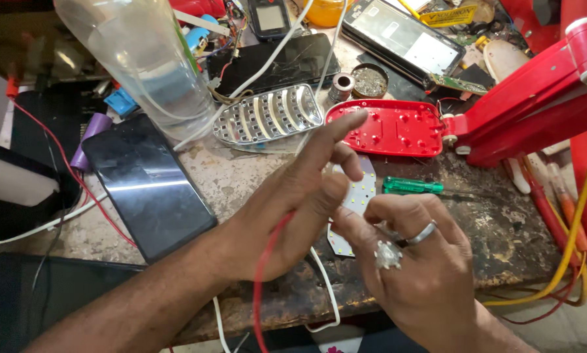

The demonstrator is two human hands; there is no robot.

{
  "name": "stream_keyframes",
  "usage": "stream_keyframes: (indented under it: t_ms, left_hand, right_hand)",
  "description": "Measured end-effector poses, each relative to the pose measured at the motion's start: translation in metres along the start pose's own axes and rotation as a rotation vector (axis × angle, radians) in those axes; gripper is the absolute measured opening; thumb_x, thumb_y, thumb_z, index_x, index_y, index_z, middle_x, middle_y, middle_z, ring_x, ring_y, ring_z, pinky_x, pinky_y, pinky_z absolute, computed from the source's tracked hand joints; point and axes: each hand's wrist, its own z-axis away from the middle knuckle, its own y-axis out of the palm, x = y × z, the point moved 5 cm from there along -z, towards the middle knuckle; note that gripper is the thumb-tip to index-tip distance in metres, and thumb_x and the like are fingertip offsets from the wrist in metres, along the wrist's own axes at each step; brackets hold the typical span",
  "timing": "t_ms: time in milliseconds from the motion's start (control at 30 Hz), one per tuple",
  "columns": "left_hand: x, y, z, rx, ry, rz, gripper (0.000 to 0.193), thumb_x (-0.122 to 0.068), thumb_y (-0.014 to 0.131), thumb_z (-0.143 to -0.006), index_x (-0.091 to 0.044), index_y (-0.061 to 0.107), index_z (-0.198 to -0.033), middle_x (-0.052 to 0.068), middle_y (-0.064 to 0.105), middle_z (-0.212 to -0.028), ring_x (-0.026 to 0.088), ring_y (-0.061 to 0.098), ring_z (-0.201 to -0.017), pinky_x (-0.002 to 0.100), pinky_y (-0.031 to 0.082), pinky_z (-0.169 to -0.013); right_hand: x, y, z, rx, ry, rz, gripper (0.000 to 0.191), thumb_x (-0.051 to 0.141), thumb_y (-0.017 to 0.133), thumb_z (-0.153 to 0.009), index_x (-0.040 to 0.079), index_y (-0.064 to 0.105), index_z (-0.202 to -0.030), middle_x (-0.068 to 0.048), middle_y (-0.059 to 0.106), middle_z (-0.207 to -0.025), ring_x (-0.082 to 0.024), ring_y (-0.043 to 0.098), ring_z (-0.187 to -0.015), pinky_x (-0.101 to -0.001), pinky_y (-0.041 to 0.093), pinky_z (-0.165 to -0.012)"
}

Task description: The person uses a green-handled screwdriver to probe and adjust contacts on a flexible LED strip while intermittently connecting a red wire to test the lights. The LED strip is held steady with the left hand and manipulated on a cluttered workbench.

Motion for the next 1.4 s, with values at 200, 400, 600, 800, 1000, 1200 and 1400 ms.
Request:
stream_keyframes:
  t_ms: [200,400,600,800,1000,1200,1400]
  left_hand:
    - [0.006,0.003,0.002,0.174,-0.096,-0.015,0.098,-0.002,0.061,-0.082,-0.012,0.008,-0.163,0.015,0.044,-0.127,0.011,0.051,-0.072,0.025,0.047,-0.061]
    - [0.017,0.009,0.002,0.142,-0.075,-0.05,0.093,0.0,0.043,-0.094,-0.014,-0.012,-0.166,0.017,0.043,-0.144,0.015,0.059,-0.09,0.032,0.053,-0.084]
    - [0.009,0.016,0.005,0.146,0.087,-0.059,0.095,0.004,0.04,-0.096,-0.011,-0.029,-0.16,0.023,0.036,-0.149,0.027,0.048,-0.135,0.042,0.048,-0.1]
    - [-0.011,0.016,0.008,0.105,0.349,-0.292,0.105,0.009,0.046,-0.088,-0.013,-0.027,-0.16,0.029,0.022,-0.162,0.035,0.046,-0.141,0.049,0.048,-0.109]
    - [0.006,0.003,-0.007,0.044,-0.144,-0.302,0.047,-0.012,0.066,-0.093,-0.005,0.047,-0.135,0.012,0.069,-0.095,0.013,0.068,-0.066,0.031,0.053,-0.059]
    - [-0.002,-0.009,-0.011,0.014,-0.096,-0.252,0.017,-0.019,0.075,-0.091,-0.003,0.073,-0.091,0.003,0.069,-0.069,0.011,0.064,-0.061,0.027,0.05,-0.055]
    - [-0.005,-0.008,-0.012,0.066,-0.049,-0.358,0.014,-0.018,0.075,-0.089,-0.005,0.076,-0.093,0.005,0.073,-0.074,0.01,0.068,-0.065,0.028,0.053,-0.058]
  right_hand:
    - [-0.035,-0.011,0.008,-0.075,0.16,0.082,0.018,0.001,0.079,-0.094,0.008,0.073,-0.109,-0.011,0.07,-0.094,-0.024,0.07,-0.081,-0.0349,0.056,-0.072]
    - [-0.062,0.006,0.035,-0.065,0.596,-0.554,0.012,0.003,0.065,-0.097,0.007,0.068,-0.108,-0.005,0.078,-0.095,-0.012,0.077,-0.086,-0.0252,0.062,-0.079]
    - [-0.039,0.013,0.019,0.025,0.3,-0.632,0.02,0.001,0.079,-0.088,0.007,0.069,-0.105,-0.009,0.078,-0.105,-0.016,0.077,-0.101,-0.0302,0.061,-0.09]
    - [-0.041,0.023,0.017,0.101,0.288,-0.645,0.026,0.0,0.083,-0.081,0.008,0.059,-0.084,-0.003,0.073,-0.092,-0.01,0.072,-0.087,-0.0257,0.059,-0.077]
    - [-0.063,0.025,0.025,0.049,0.433,-0.816,0.032,-0.007,0.074,-0.092,0.008,0.048,-0.082,-0.005,0.07,-0.097,-0.007,0.064,-0.087,-0.0241,0.056,-0.078]
    - [-0.078,0.028,0.034,0.101,0.549,-1.027,0.032,-0.012,0.074,-0.088,0.008,0.05,-0.081,-0.008,0.072,-0.094,-0.01,0.066,-0.088,-0.0252,0.056,-0.079]
    - [-0.07,0.031,0.033,0.151,0.555,-1.046,0.03,-0.011,0.076,-0.086,0.007,0.055,-0.077,-0.008,0.071,-0.093,-0.012,0.069,-0.091,-0.0269,0.058,-0.081]
